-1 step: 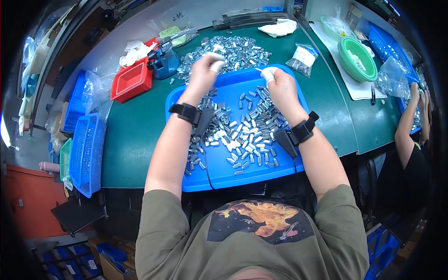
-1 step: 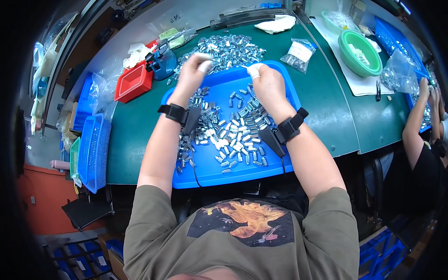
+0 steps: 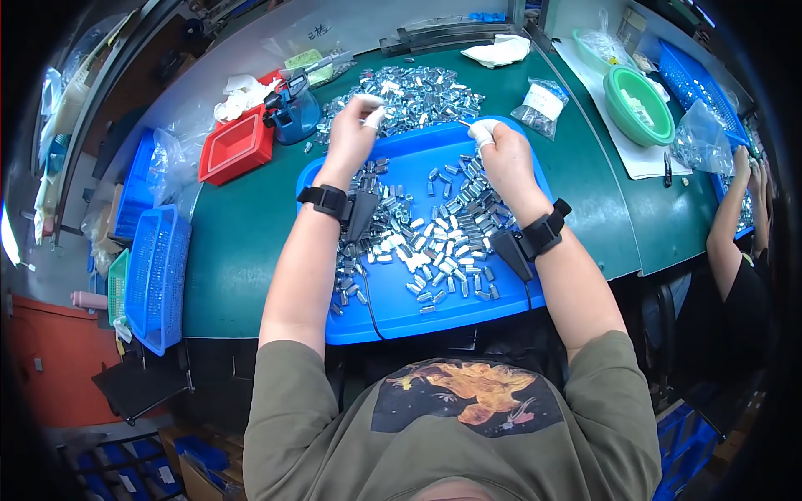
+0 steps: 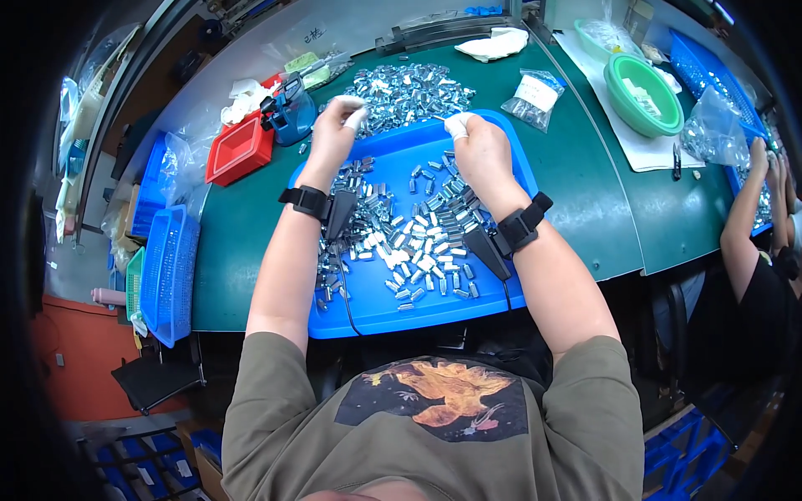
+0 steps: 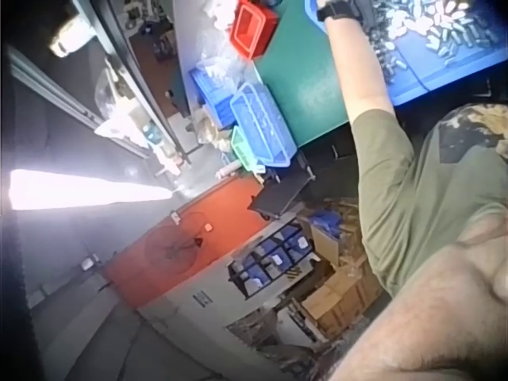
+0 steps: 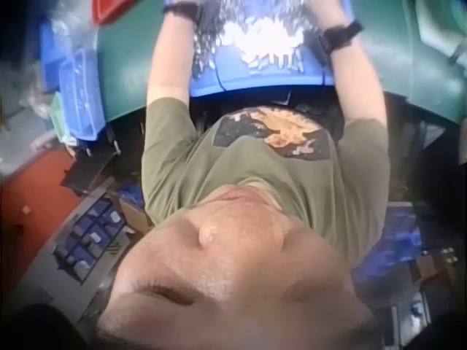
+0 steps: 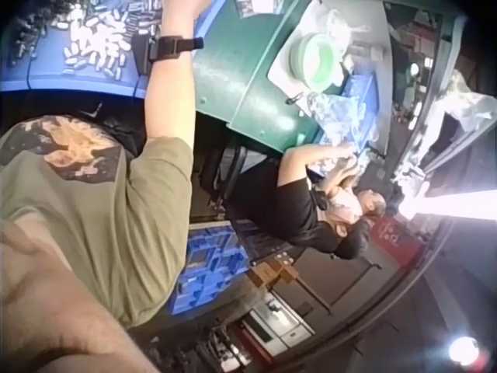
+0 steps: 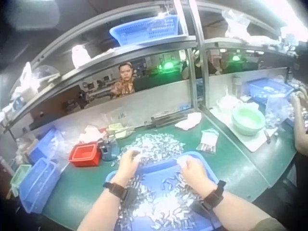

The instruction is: Sorting and inspecting small metal components on a blue tray at a manual workstation.

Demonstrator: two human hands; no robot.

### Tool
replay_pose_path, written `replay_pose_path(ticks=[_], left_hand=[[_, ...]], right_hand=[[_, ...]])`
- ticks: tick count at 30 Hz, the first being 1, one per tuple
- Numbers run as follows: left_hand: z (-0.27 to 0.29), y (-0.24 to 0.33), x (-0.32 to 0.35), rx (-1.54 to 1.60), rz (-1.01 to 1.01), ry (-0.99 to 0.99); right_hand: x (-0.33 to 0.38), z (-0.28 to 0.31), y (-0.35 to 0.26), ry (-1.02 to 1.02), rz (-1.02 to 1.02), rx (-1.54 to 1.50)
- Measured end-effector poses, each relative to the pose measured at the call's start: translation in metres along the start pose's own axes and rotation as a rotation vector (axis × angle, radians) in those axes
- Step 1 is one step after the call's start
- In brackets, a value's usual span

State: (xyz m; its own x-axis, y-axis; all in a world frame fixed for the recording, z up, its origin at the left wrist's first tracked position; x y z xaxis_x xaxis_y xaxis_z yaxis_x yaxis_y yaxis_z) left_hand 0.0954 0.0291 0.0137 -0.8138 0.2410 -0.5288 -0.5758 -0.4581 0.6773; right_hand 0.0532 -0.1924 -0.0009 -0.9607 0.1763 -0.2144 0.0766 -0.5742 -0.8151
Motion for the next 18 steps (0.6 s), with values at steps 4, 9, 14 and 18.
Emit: replay_pose_path(ticks=[4, 9, 14, 18], left_hand=[[0.010, 0.006, 0.008, -0.551, -0.297, 0.276], [-0.048, 0.034, 0.028, -0.267, -0.011, -0.626], [-0.042, 0.031, 0.032, -0.176, 0.099, -0.530], [-0.035, 0.028, 0.037, 0.346, 0.205, -0.261]], right_hand=[[0.007, -0.005, -0.008, -0.051, -0.022, -0.040], [0.009, -0.009, -0.001, -0.058, 0.015, 0.001], [0.013, -0.014, -0.004, -0.161, 0.002, -0.023], [0.015, -0.018, -0.001, -0.197, 0.062, 0.024]])
Point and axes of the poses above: each hand's wrist, its own x-axis away from the middle knuckle, its own z-axis out of the back of the hand, y = z × x, the point moved 3 cm from there along -x, towards the middle knuckle, and after that the axes turned 12 degrees about -z, right-handed, at the moved point
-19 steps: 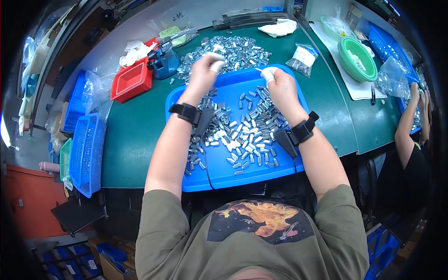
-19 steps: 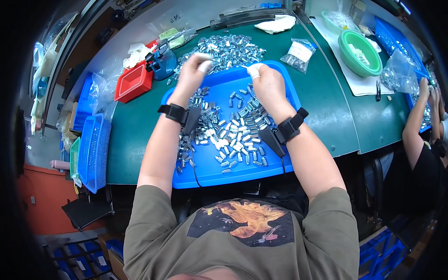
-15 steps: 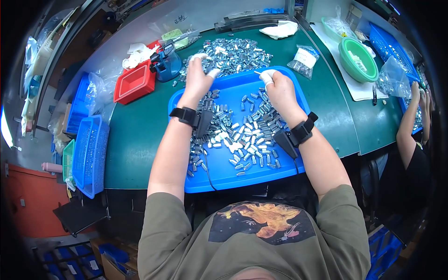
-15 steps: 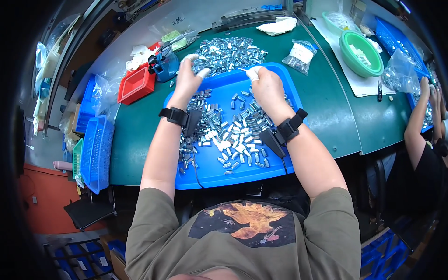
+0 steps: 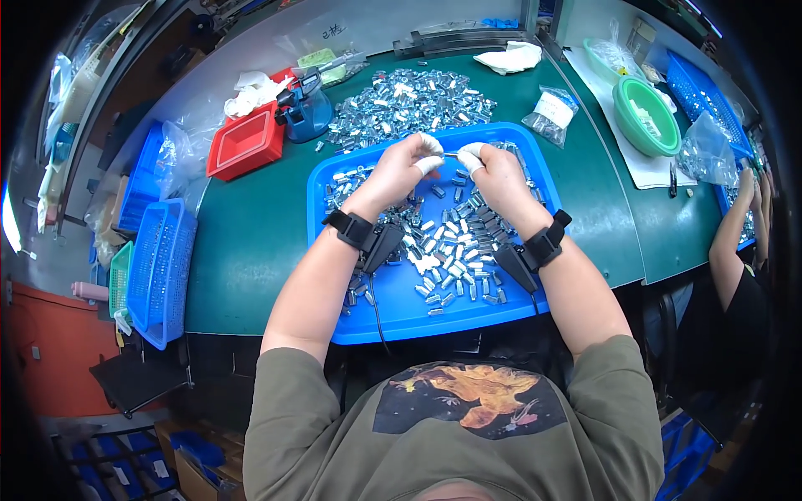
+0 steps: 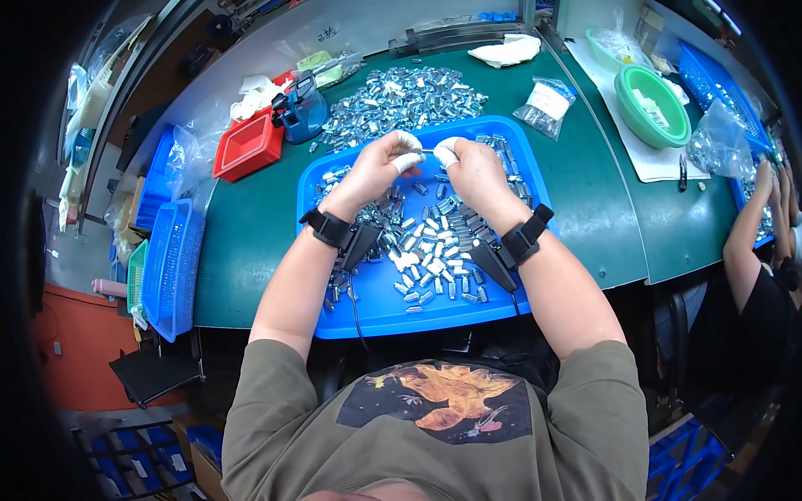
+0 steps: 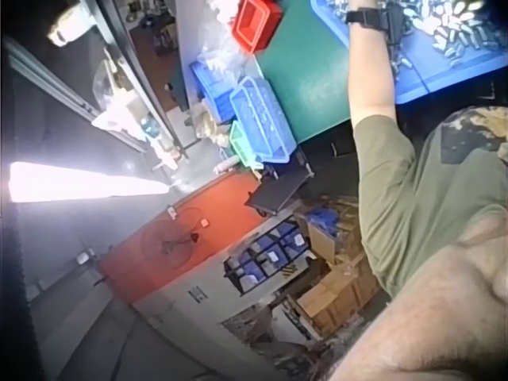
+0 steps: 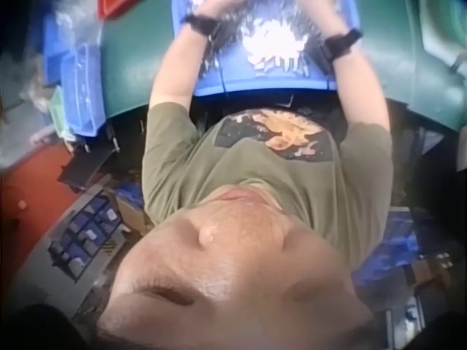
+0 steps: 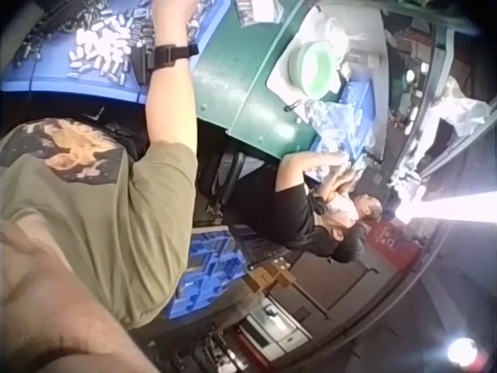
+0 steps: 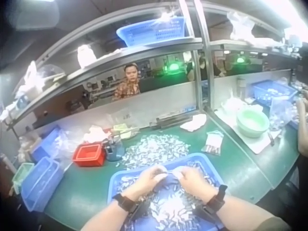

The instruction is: Sorting and inspecting small metal components on a blue tray at a manual workstation.

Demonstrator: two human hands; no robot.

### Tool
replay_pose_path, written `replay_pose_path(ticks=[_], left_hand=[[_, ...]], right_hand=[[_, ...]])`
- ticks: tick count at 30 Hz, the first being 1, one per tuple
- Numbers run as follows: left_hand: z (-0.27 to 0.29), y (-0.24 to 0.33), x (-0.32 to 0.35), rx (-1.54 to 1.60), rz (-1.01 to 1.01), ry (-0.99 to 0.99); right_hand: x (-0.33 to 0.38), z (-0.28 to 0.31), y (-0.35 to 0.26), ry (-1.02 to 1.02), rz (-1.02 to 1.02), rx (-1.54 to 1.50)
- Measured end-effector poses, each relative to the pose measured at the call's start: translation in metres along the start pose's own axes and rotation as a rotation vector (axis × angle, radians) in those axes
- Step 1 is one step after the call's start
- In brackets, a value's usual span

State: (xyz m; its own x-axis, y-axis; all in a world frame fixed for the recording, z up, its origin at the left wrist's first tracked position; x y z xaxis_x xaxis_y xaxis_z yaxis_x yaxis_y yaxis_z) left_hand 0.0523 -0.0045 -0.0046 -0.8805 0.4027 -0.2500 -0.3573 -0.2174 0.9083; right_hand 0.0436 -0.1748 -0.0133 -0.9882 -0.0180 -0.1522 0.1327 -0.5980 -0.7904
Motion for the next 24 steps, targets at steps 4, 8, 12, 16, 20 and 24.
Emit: replay_pose_path(ticks=[4, 8, 12, 16, 20, 24], left_hand=[[-0.001, 0.007, -0.002, 0.209, -0.019, -0.022], [0.003, 0.006, -0.001, 0.233, -0.017, 0.008], [0.000, 0.015, 0.001, -0.035, -0.092, -0.019], [0.000, 0.019, 0.002, -0.102, -0.063, -0.017], [-0.002, 0.022, -0.002, -0.038, -0.089, 0.055], [-0.003, 0.023, -0.009, -0.110, -0.068, -0.021]], right_hand=[[0.003, -0.003, -0.003, -0.061, 0.023, -0.032], [0.007, -0.004, -0.006, -0.101, 0.026, -0.078], [0.011, -0.006, -0.008, -0.104, 0.006, -0.069], [0.013, -0.007, -0.010, -0.085, -0.055, -0.081], [0.009, -0.003, -0.013, -0.100, -0.099, -0.121], [-0.001, 0.000, -0.003, -0.078, -0.087, -0.128]])
Point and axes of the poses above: each hand's wrist, its own x-axis away from the middle knuckle, its own z-axis out of the back of the hand, y = z × x, the point moved 3 cm from there along -x, towards the middle knuckle, and after that the axes turned 12 degrees about -z, right-handed, at the moved point
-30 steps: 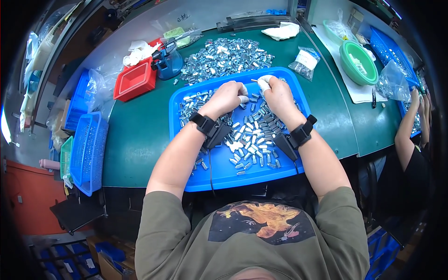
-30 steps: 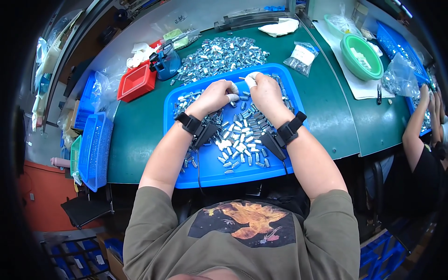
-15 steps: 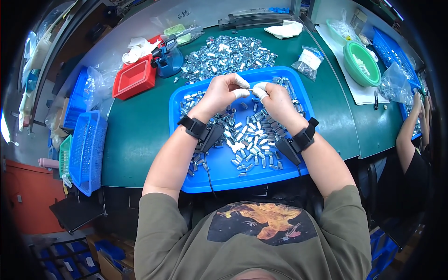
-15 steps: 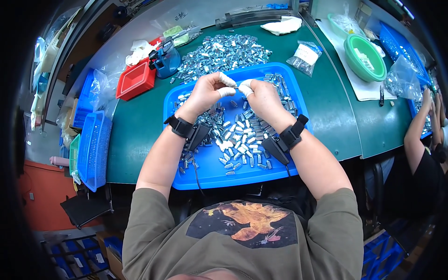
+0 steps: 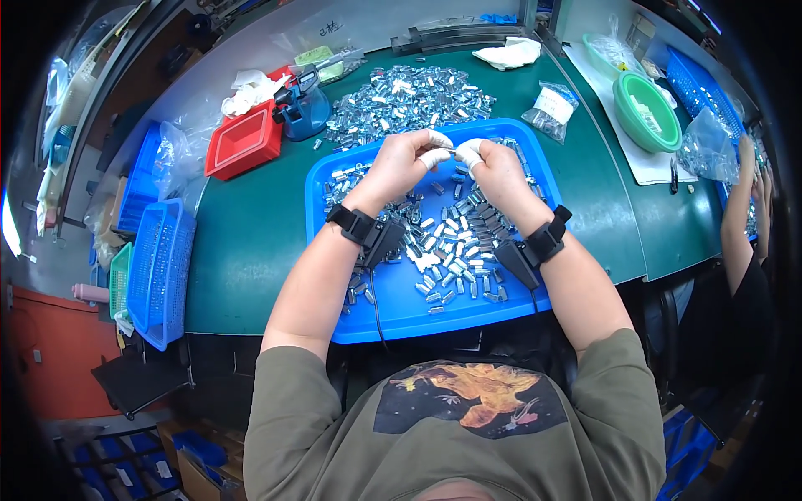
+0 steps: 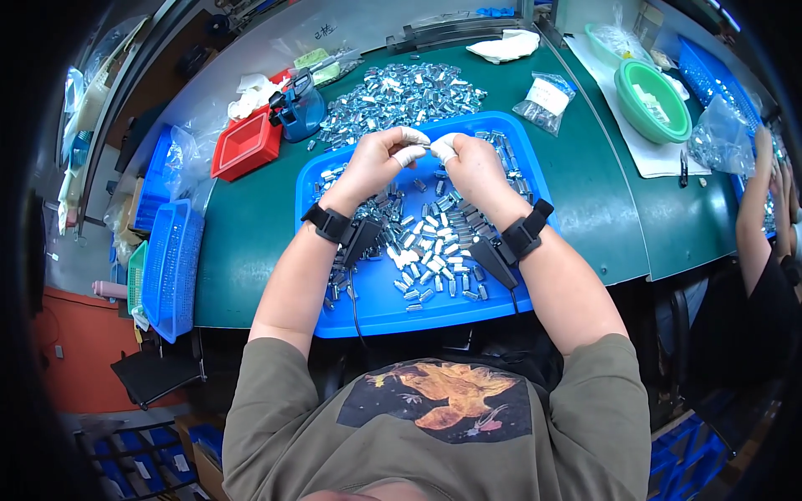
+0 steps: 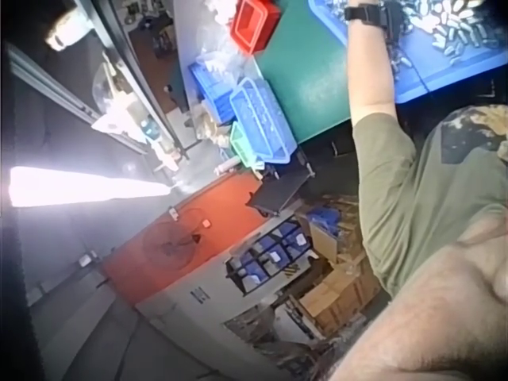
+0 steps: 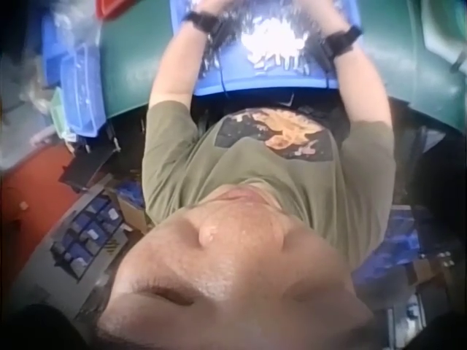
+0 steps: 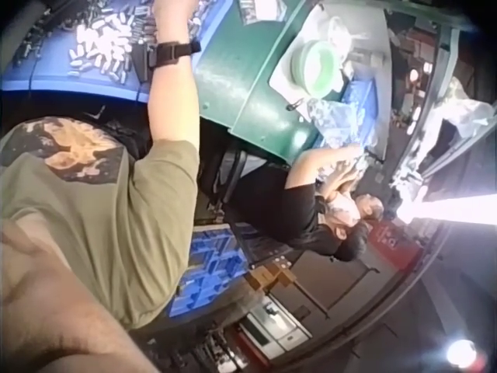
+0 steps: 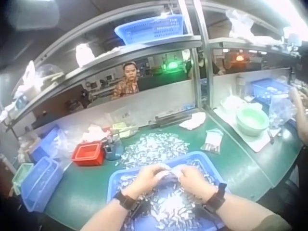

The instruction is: Sorting and inspecting small metal components on a blue tray at a manual workstation.

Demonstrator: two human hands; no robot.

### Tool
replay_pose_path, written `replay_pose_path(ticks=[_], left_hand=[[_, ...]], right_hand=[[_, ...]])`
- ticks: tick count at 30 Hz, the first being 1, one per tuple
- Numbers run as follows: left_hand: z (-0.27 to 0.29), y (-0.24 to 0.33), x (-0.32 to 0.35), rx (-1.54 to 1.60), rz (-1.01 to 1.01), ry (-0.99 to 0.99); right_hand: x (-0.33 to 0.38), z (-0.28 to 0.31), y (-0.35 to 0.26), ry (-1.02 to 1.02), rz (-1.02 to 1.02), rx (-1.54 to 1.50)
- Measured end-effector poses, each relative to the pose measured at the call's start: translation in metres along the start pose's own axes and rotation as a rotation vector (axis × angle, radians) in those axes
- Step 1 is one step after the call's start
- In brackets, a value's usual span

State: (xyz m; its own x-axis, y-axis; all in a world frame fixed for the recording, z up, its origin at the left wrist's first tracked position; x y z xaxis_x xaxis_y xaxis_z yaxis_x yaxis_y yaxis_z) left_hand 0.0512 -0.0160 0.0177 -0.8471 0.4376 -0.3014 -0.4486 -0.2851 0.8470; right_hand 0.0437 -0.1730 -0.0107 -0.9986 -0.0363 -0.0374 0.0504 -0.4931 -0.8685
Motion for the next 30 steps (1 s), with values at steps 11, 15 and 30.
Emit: replay_pose_path(ticks=[11, 15, 30], left_hand=[[0.039, -0.003, 0.001, -0.688, -0.420, 0.345], [0.005, -0.009, 0.008, -0.461, -0.152, -0.295], [-0.001, -0.012, 0.009, 0.290, 0.035, 0.022]], right_hand=[[-0.001, 0.014, -0.002, 0.226, 0.073, 0.058], [-0.003, 0.010, -0.002, 0.185, 0.044, 0.045], [0.010, -0.002, -0.006, 0.041, 0.107, 0.116]])
Point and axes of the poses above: each hand's wrist, its own x-axis away from the middle knuckle, its own z-axis out of the back of the hand, y = z × x, the point moved 3 cm from there along -x, towards the middle knuckle, and after that the axes turned 12 degrees about -z, right-handed, at the moved point
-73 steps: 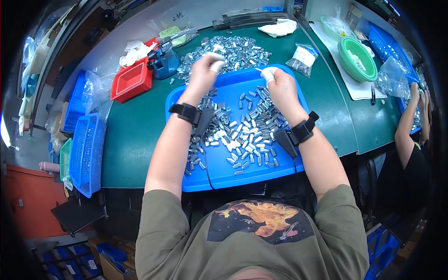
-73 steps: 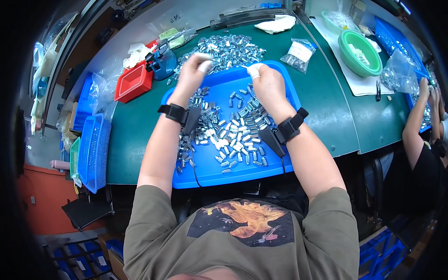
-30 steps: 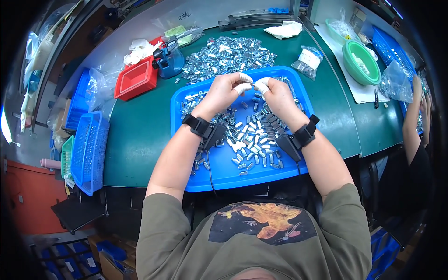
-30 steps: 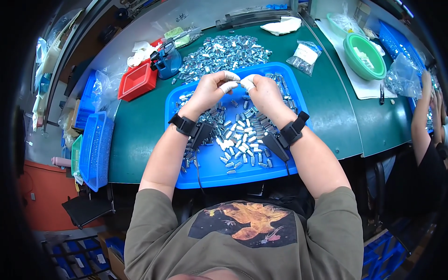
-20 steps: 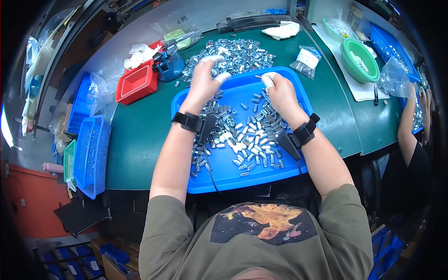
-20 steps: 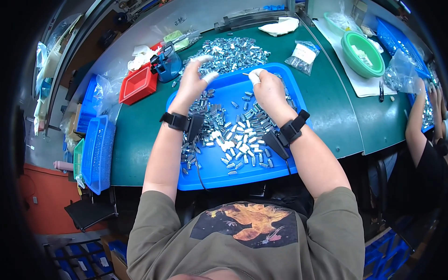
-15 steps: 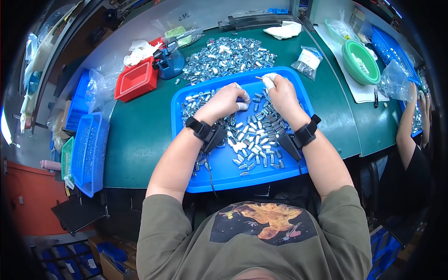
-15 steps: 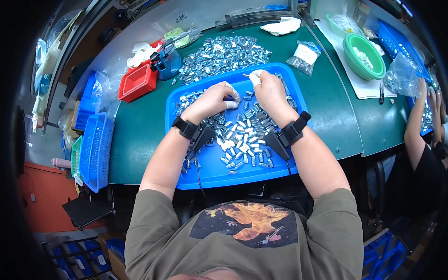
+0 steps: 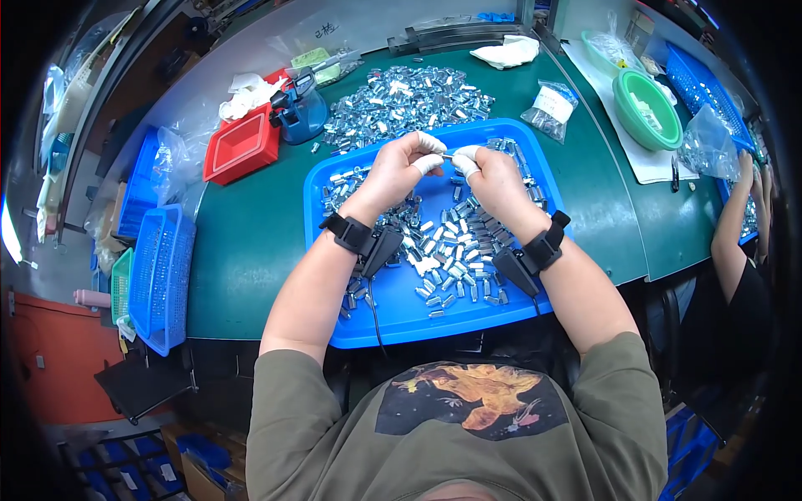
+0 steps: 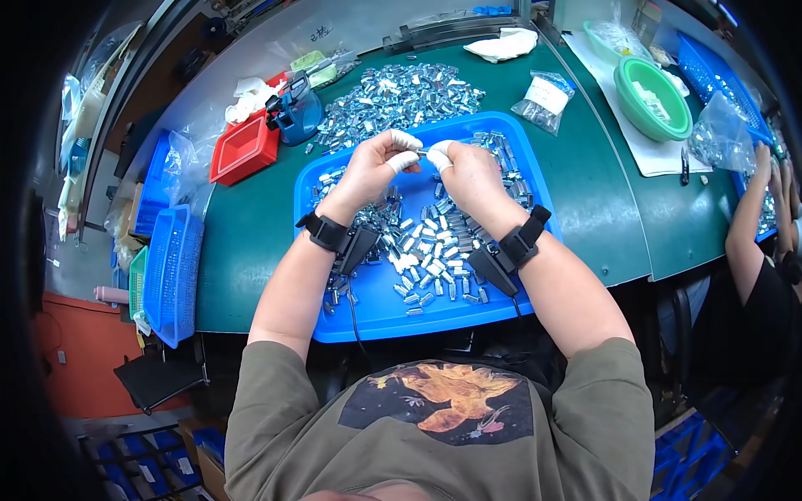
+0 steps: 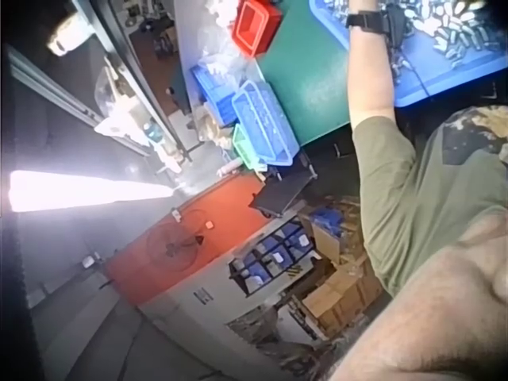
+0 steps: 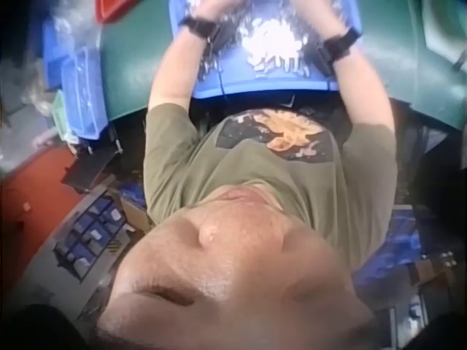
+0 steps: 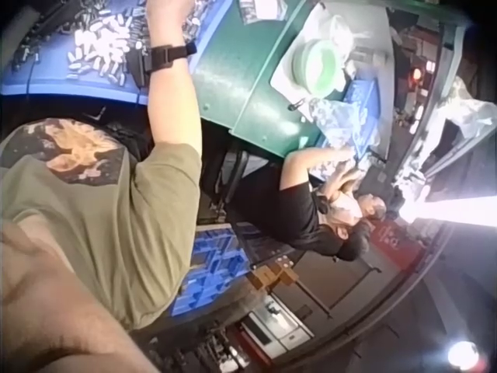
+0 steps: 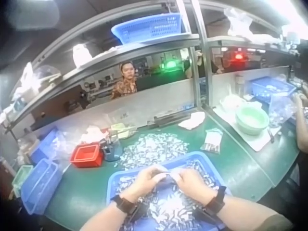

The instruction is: Sorting and inspecting small metal components on a blue tray at a manual workstation.

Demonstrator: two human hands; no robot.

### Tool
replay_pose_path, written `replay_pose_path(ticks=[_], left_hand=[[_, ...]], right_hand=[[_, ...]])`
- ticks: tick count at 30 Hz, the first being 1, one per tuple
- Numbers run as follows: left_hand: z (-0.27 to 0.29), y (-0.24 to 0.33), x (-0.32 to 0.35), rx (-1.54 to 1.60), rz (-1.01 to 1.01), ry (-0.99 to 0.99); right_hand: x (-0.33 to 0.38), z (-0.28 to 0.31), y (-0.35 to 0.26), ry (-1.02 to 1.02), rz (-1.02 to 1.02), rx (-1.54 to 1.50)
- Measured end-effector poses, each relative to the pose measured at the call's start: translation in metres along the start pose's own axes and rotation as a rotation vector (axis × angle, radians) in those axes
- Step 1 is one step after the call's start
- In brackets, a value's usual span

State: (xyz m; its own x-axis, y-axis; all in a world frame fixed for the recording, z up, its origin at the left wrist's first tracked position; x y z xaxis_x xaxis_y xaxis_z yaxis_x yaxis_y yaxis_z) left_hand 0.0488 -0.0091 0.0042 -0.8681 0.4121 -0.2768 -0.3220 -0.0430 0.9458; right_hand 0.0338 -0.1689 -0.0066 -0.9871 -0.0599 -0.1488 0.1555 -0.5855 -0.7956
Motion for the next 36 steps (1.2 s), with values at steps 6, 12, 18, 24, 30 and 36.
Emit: replay_pose_path(ticks=[6, 12, 18, 24, 30, 36], left_hand=[[-0.002, 0.007, 0.003, -0.246, -0.020, -0.020], [-0.004, 0.012, -0.002, -0.353, -0.081, -0.027], [0.054, 0.007, -0.017, -0.402, -0.252, 0.391], [-0.005, 0.007, -0.017, -0.787, -0.307, 0.004], [-0.026, -0.008, -0.011, -0.754, 0.000, -0.328], [-0.001, -0.009, -0.003, -0.744, 0.052, -0.149]], right_hand=[[0.001, -0.003, 0.002, 0.008, 0.014, 0.032], [-0.006, 0.001, 0.006, -0.085, -0.074, -0.113], [-0.015, 0.021, 0.004, 0.111, -0.088, -0.187], [-0.015, 0.019, 0.013, 0.228, -0.079, -0.123], [-0.013, 0.014, 0.006, 0.170, -0.114, -0.121], [-0.009, 0.006, 0.008, 0.099, -0.036, -0.072]])
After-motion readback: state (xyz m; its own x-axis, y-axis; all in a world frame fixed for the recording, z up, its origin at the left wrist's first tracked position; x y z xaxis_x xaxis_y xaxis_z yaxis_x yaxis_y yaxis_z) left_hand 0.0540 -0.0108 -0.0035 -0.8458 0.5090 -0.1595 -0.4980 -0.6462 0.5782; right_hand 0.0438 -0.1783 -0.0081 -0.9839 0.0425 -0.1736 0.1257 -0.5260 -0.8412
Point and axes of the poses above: each hand's wrist, its own x-axis away from the middle knuckle, its own z-axis out of the back of the hand, y = z × x, the point moved 3 cm from there along -x, towards the middle knuckle, and after that the axes turned 12 degrees about -z, right-handed, at the moved point
